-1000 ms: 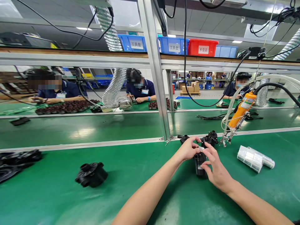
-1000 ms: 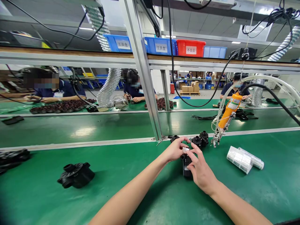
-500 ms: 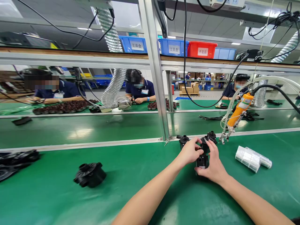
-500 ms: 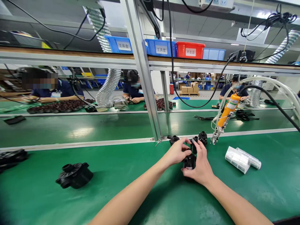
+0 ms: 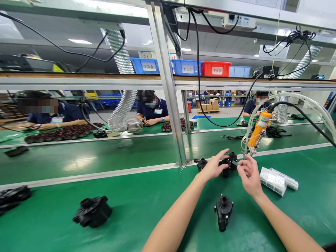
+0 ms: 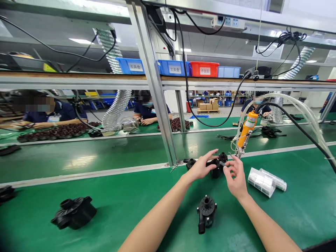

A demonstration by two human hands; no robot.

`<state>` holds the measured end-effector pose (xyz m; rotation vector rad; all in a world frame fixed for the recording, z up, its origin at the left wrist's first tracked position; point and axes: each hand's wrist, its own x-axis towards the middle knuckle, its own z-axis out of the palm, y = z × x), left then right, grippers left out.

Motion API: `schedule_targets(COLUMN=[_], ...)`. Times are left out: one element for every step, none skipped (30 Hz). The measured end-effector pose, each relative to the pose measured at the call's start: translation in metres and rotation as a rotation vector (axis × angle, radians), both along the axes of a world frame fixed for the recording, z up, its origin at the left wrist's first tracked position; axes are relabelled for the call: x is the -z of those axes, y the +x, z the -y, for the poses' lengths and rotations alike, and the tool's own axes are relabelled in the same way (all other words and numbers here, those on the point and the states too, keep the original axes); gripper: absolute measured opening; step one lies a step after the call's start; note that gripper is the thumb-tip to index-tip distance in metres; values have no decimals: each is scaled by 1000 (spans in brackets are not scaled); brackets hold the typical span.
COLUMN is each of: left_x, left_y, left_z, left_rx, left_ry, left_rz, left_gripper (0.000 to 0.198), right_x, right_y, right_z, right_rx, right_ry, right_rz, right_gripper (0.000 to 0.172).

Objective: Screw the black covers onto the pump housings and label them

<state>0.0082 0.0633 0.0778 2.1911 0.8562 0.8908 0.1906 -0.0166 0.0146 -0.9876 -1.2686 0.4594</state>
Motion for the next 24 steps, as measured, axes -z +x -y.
schedule_targets(left_x=[5, 9, 10, 11, 9, 7, 5, 3, 2, 1, 2, 2, 4, 6, 7, 9, 10, 11, 11, 10, 10, 9, 8, 7], left_y=[7, 11, 13, 14, 12, 9, 6, 2, -2, -6, -9, -11, -13, -14, -13, -13, -12, -11, -9, -8, -7, -6, -5, -4], left_z=[-4, -7, -8, -9, -9, -9, -9, -10, -11, -12, -14, -16, -18, -20, -21, -22, -22, -22, -21, -20, -19, -18, -16, -15], left_rx=[1, -10, -25, -36, -44, -55, -69, -83, -97, -109, -120, -131, -145, -162, -179, -195, -209, -221, -230, -237, -243, -251, -259, -266], left_ry=[-3, -2, 1, 5, 4, -3, -16, -35, -58, -81, -103, -121, -138, -152, -163, -170, -174, -175, -175, -174, -172, -171, -169, -167], left_rz=[3, 2, -4, -12, -24, -37, -52, -66, -80, -91, -97, -100, -100, -97, -91, -85, -79, -73, -68, -64, -61, -59, -57, -56], left_gripper=[66, 63, 60, 58, 59, 60, 62, 64, 66, 66, 66, 64, 63, 62, 62, 62, 63, 62, 62, 61, 61, 60, 60, 60], right_x=[1, 2, 2, 2, 2, 1, 1, 2, 3, 5, 7, 10, 14, 17, 20, 22, 24, 24, 24, 24, 23, 22, 21, 20], right_y=[1, 3, 5, 6, 6, 5, 4, 2, -1, -4, -7, -9, -12, -14, -16, -18, -19, -20, -20, -21, -21, -21, -22, -22], right_z=[-2, -4, -5, -4, -3, -2, 0, 2, 4, 5, 5, 5, 4, 3, 2, 0, -1, -2, -2, -3, -3, -2, -2, -1], right_rx=[-4, -18, -39, -64, -97, -137, -181, -226, -268, -302, -328, -344, -352, -353, -349, -343, -339, -336, -336, -335, -332, -325, -313, -299], right_ry=[-29, -50, -66, -80, -97, -116, -137, -160, -186, -212, -239, -263, -286, -303, -315, -321, -324, -324, -321, -317, -312, -305, -297, -288], right_rz=[-33, -54, -69, -78, -80, -73, -57, -35, -9, 16, 38, 52, 61, 65, 66, 69, 75, 85, 99, 118, 140, 164, 192, 221], right_gripper=[56, 56, 57, 58, 59, 60, 61, 62, 62, 63, 64, 65, 66, 66, 67, 68, 68, 68, 67, 67, 66, 65, 65, 64])
